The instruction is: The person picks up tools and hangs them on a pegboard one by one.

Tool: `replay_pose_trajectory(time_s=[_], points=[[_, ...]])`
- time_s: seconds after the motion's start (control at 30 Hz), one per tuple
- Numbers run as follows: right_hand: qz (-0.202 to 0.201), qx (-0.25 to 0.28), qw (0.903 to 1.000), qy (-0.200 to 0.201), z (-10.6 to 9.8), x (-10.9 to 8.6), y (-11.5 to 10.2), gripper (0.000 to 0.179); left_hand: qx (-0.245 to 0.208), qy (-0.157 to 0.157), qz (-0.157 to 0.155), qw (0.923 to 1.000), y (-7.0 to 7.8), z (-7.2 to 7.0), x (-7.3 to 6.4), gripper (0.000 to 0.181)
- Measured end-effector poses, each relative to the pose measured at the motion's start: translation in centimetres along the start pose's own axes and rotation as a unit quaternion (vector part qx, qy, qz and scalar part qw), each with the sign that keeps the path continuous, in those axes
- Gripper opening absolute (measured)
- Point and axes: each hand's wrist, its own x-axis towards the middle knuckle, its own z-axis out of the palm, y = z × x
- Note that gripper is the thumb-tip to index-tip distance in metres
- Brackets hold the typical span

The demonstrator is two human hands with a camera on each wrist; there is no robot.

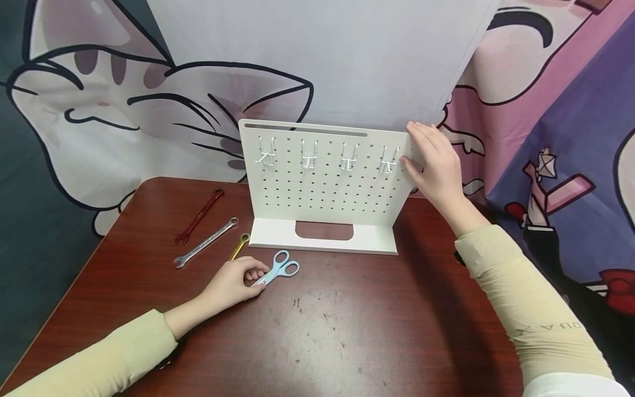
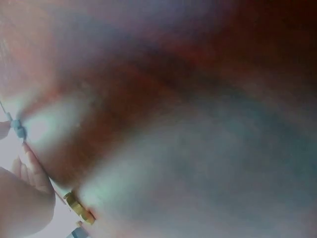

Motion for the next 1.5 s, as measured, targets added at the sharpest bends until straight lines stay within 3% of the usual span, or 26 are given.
replay_pose_trajectory(time_s=[0.23, 0.57, 0.87, 1.2, 1.5], points=[[0.004, 0.014, 0.9998, 0.017, 0.0, 0.0, -0.2, 0.060, 0.002, 0.008, -0.019, 0.9998, 0.4, 0.0, 0.2, 0.022], [0.004, 0.018, 0.9996, 0.022, 0.1, 0.1, -0.3, 0.059, -0.048, 0.000, -0.058, 0.9971, 0.4, 0.0, 0.3, 0.024], [0.002, -0.002, 1.0000, 0.001, -0.1, 0.0, -0.1, 0.059, -0.067, -0.013, -0.068, 0.9953, 0.0, -0.2, 0.6, 0.022], [0.010, 0.021, 0.9996, 0.019, 0.0, 0.0, -0.4, 0.059, -0.088, -0.020, -0.075, 0.9931, -0.1, -0.3, 0.7, 0.016], [0.002, 0.005, 1.0000, 0.006, 0.0, -0.1, -0.2, 0.060, -0.093, -0.033, -0.080, 0.9919, -0.1, -0.7, 1.0, 0.013]])
